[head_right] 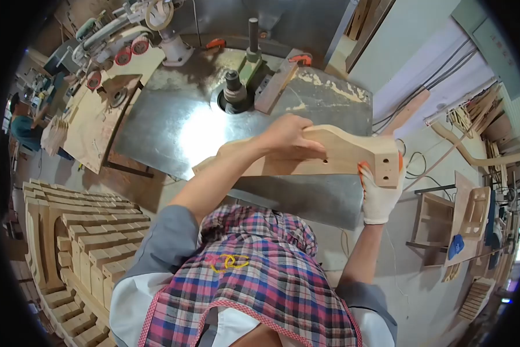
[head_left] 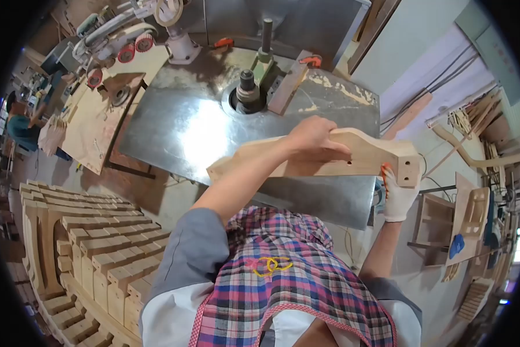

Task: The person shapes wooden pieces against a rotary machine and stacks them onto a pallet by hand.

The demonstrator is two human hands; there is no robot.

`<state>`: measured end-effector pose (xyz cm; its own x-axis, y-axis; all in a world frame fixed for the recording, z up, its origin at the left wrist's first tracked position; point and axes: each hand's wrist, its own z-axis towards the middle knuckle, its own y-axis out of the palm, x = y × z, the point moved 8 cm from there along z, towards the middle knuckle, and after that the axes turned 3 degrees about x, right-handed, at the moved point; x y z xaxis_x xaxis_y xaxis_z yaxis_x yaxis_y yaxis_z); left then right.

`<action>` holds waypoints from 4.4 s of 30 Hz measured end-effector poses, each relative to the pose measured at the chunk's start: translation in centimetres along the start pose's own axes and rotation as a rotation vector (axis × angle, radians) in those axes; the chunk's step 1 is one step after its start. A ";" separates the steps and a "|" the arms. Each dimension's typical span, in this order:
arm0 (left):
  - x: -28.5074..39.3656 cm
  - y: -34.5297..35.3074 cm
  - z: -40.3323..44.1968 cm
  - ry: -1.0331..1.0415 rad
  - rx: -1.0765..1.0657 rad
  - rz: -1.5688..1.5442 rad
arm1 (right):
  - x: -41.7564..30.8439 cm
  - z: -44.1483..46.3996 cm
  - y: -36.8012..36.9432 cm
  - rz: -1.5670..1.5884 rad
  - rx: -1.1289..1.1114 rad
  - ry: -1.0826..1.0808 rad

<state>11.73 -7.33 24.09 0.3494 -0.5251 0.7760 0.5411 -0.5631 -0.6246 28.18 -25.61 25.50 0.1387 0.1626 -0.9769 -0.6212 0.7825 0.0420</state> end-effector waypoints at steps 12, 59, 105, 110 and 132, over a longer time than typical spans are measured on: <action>-20.9 14.2 -18.4 -1.163 -0.113 -0.984 | 25.2 -0.7 -11.8 -0.273 0.290 0.780; -34.4 7.5 -2.8 -1.210 0.272 -0.999 | 23.4 2.0 -6.0 -0.796 0.016 0.822; -49.7 -27.3 -22.0 -0.962 0.910 0.071 | 21.7 -4.2 23.2 -1.260 -0.830 0.370; -52.5 -30.7 -19.0 -0.997 0.768 0.155 | 21.8 -4.8 25.8 -1.293 -0.740 0.437; -62.1 -37.2 -19.4 -0.989 0.679 0.216 | 23.7 -2.4 34.4 -1.242 -0.727 0.452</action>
<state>-44.93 33.82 -2.57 0.7531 0.3125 0.5790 0.5866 0.0796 -0.8059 8.26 3.68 3.31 0.6899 -0.6594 -0.2987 -0.5454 -0.2021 -0.8135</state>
